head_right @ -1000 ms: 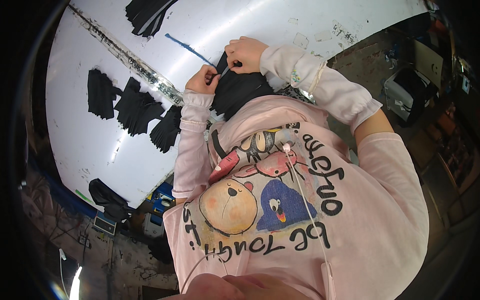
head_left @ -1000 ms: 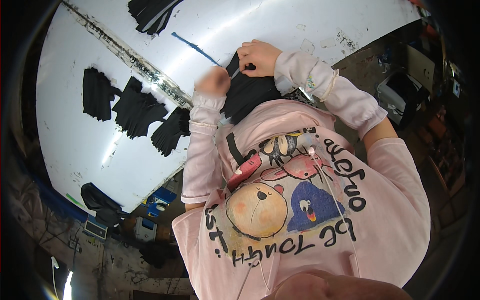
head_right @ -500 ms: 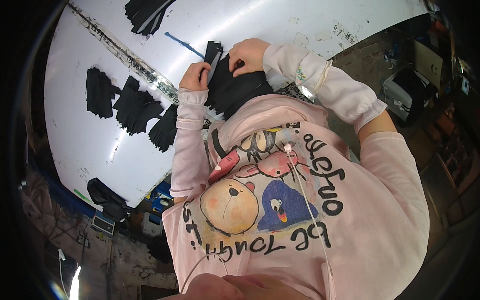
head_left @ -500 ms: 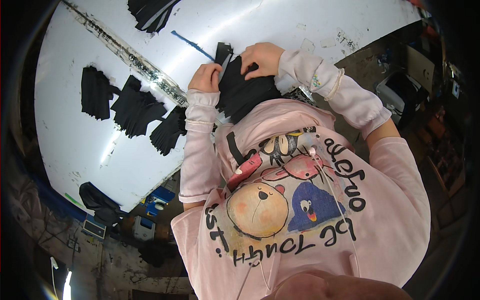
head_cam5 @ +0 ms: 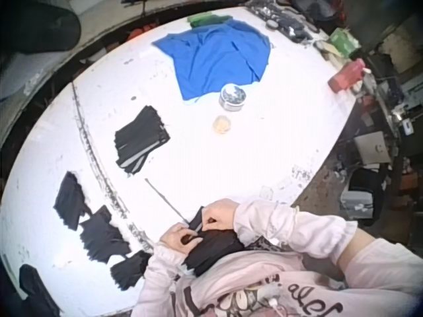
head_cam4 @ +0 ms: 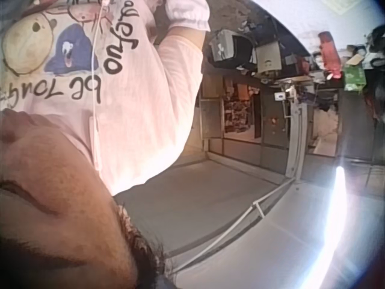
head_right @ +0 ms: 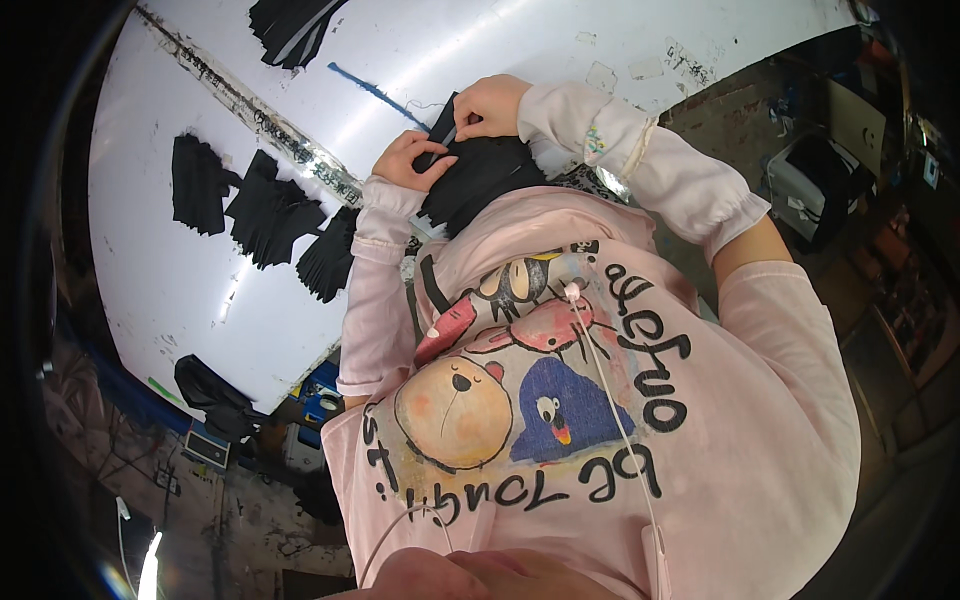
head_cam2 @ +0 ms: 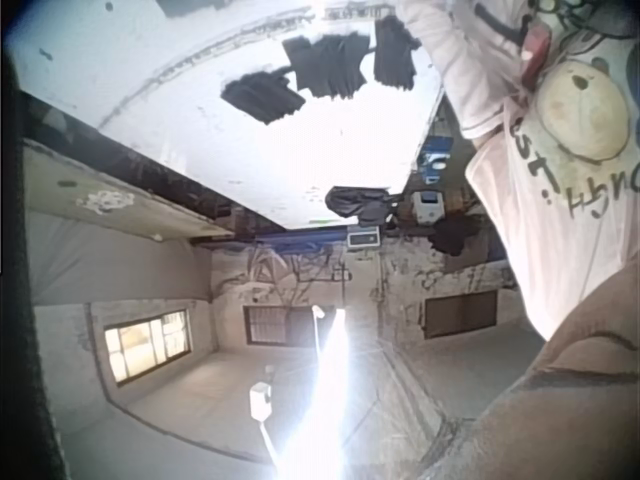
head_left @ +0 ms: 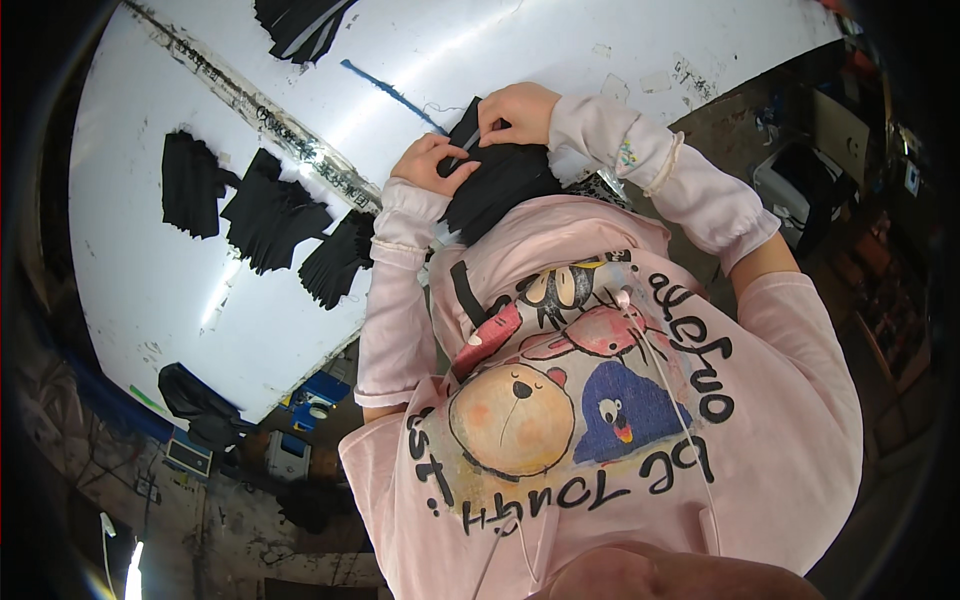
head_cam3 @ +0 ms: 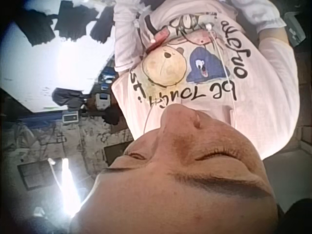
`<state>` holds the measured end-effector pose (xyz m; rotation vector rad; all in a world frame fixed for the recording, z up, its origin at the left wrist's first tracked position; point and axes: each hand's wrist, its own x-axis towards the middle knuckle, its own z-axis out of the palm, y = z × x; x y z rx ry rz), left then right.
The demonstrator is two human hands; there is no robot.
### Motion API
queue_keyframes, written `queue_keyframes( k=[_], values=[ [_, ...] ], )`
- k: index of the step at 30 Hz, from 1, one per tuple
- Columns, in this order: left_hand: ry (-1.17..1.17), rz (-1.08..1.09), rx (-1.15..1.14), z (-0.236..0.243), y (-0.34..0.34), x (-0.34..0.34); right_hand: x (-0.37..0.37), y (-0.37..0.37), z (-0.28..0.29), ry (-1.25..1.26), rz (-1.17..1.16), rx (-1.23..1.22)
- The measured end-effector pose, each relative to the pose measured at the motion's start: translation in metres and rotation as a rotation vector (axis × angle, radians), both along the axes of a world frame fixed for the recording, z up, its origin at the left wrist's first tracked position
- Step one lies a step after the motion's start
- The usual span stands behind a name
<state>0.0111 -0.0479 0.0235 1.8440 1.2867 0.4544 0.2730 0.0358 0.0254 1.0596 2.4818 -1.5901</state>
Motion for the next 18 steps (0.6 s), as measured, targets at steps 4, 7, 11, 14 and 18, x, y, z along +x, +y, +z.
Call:
queue_keyframes(
  k=[4,7,11,14,18],
  values=[
    [0.010,0.015,-0.042,-0.007,0.002,-0.001,-0.005,-0.002,-0.001,0.009,-0.099,0.076],
    [0.013,0.046,-0.048,-0.008,-0.002,-0.002,-0.001,0.000,0.019,0.151,-0.076,0.059],
    [-0.015,0.041,-0.019,-0.003,0.000,0.001,0.012,-0.002,0.011,0.141,0.065,0.145],
    [-0.008,0.014,-0.011,0.002,0.002,0.003,0.009,-0.003,0.009,0.122,0.004,0.161],
    [0.029,0.096,-0.020,-0.013,0.001,-0.001,0.004,-0.006,0.015,0.199,-0.109,0.338]
  ],
)
